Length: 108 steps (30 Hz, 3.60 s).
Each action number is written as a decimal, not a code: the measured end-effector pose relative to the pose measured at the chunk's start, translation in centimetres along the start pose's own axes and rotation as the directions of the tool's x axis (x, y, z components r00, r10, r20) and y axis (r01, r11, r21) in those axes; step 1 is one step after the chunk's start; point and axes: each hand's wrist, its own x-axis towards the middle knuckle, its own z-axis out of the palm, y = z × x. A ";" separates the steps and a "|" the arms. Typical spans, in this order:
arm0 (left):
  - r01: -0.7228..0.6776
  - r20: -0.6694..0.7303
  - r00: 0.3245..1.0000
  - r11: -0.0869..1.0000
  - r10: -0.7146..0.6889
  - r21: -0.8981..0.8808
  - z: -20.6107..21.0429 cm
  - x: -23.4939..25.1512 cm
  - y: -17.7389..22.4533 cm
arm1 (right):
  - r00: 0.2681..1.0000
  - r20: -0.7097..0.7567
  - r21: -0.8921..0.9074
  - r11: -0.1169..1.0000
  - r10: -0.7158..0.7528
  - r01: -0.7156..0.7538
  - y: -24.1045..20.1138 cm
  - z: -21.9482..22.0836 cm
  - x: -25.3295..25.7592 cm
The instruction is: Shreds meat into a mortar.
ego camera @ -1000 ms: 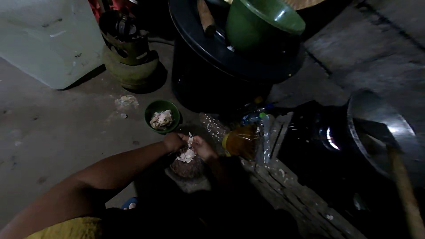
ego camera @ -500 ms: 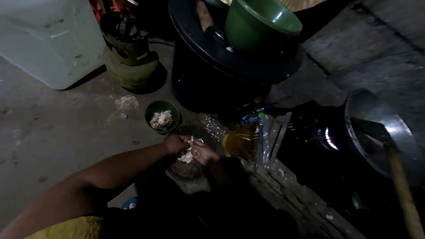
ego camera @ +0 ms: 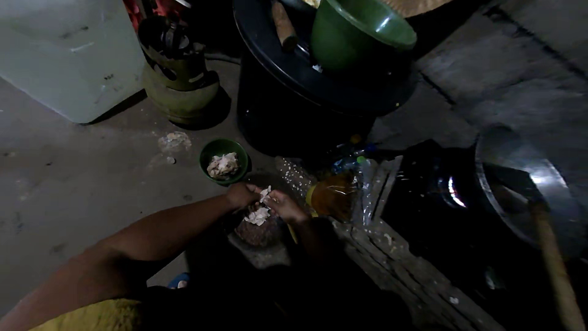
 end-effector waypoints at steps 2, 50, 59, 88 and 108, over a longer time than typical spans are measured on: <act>-0.019 -0.031 0.999 0.995 0.022 0.095 -0.2 0.3 -0.3 | 0.999 -0.028 -0.020 0.999 -0.031 0.031 0.1 0.1 0.1; -0.027 -0.006 1.000 0.999 0.027 -0.017 -1.4 0.7 -0.7 | 0.986 -0.147 0.285 0.951 -0.075 0.115 0.5 1.4 0.3; -0.039 -0.033 0.999 0.998 0.040 0.044 -0.7 -0.1 0.5 | 0.987 -0.162 0.200 0.980 0.016 0.017 0.2 2.1 0.9; 0.075 -0.010 0.997 0.997 -0.076 -0.018 -0.5 -0.2 0.4 | 0.995 -0.026 -0.076 0.993 0.093 -0.095 0.5 0.6 0.9; 0.006 -0.033 0.999 0.987 -0.011 -0.160 -0.5 0.0 0.1 | 0.986 -0.102 -0.405 0.911 -0.128 0.076 -1.5 1.7 0.3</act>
